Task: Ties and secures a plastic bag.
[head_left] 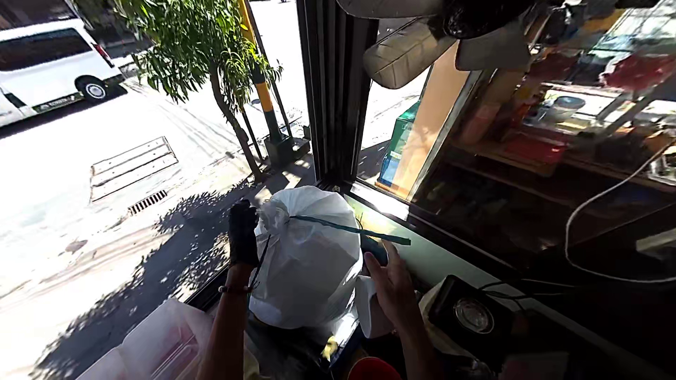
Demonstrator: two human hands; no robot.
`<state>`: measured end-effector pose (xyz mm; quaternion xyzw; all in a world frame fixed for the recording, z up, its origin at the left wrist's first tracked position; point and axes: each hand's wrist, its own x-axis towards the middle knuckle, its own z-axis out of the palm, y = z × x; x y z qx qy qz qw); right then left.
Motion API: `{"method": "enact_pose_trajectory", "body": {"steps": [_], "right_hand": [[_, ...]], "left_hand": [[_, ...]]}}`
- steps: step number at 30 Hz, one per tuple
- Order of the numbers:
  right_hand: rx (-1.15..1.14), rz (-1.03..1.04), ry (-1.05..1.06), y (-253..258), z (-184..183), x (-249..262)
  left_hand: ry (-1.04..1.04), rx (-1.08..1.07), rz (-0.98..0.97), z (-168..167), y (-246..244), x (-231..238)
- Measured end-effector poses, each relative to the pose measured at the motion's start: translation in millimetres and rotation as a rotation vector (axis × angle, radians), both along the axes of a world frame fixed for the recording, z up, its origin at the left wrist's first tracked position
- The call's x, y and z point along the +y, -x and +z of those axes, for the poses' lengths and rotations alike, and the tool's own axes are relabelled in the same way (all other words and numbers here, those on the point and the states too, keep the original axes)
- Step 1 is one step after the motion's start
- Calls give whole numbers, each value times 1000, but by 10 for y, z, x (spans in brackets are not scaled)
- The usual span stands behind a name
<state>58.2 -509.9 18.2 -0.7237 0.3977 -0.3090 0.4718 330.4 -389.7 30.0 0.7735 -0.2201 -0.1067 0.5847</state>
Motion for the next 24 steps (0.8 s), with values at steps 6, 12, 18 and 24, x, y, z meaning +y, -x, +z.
{"method": "enact_pose_trajectory", "body": {"steps": [6,12,18,24], "right_hand": [[207,296,72,-469,191,57],[560,486,140,-1121,572,-92],[697,641,218,-1180,486,135],[380,638,-1,-1005,190,-296]], "left_hand": [[-595,-470,-16,139,618,97],[-735,-867,112,405,760,-114],[-882,-158,-107,392,242,-108],[-157,-66,-129,-192,63,34]]}}
